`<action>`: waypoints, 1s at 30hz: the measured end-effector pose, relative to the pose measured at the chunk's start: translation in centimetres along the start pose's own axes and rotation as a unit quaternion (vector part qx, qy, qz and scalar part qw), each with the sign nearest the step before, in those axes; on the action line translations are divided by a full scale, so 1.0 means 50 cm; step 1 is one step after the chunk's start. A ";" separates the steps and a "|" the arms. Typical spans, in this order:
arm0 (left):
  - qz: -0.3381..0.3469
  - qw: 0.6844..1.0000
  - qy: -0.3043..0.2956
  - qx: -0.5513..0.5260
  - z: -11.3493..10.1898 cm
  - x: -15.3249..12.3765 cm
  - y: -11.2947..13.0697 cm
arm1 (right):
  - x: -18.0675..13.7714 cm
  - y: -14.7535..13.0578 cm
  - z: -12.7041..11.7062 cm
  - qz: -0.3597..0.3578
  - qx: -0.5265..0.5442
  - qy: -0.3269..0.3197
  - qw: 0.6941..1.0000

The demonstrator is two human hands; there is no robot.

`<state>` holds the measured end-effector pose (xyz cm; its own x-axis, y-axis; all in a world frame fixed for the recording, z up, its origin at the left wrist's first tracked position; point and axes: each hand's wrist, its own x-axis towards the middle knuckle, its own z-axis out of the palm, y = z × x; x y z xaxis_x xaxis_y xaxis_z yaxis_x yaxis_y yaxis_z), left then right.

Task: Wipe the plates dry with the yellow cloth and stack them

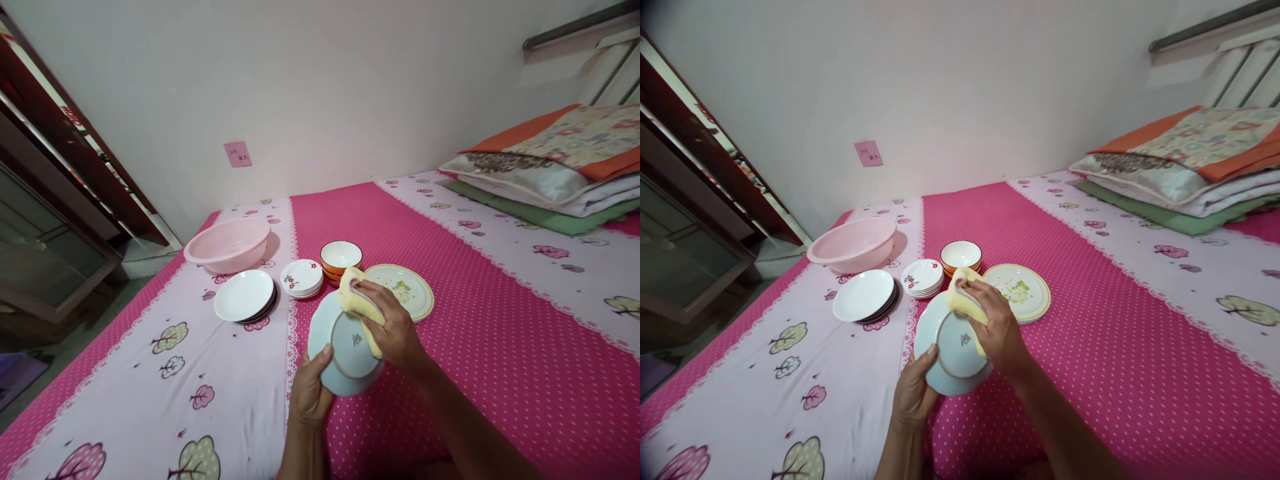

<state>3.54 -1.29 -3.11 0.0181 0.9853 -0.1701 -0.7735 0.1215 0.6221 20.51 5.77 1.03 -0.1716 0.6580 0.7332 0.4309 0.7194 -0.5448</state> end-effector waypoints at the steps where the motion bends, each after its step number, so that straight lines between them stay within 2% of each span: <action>1: -0.002 1.000 0.007 -0.016 -0.005 0.003 0.000 | -0.001 0.006 0.000 0.007 0.000 0.003 1.000; 6: 0.011 0.994 0.013 -0.106 -0.019 0.018 0.010 | -0.009 0.022 0.012 0.029 -0.007 0.011 1.000; 11: 0.030 0.986 0.051 -0.153 -0.018 0.026 0.027 | -0.008 0.000 0.003 0.049 0.005 -0.020 0.999; 16: 0.053 0.983 0.053 -0.167 -0.020 0.029 0.036 | 0.006 -0.031 -0.042 0.042 0.020 -0.109 0.993; 22: 0.073 0.979 -0.012 -0.189 -0.065 0.045 0.029 | 0.017 -0.064 -0.085 0.022 0.004 -0.231 0.973; 26: 0.065 0.976 -0.035 -0.206 -0.090 0.052 0.026 | 0.013 -0.099 -0.083 0.001 0.000 -0.273 0.962; 30: 0.066 0.974 -0.012 -0.216 -0.088 0.051 0.029 | -0.005 -0.128 -0.051 -0.002 -0.041 -0.310 0.950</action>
<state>-0.31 0.89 -6.02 -0.0876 0.9922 -0.0891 -0.9643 -0.0621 0.2575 20.06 0.45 5.36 -0.6518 0.6774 0.3411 0.4916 0.7198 -0.4901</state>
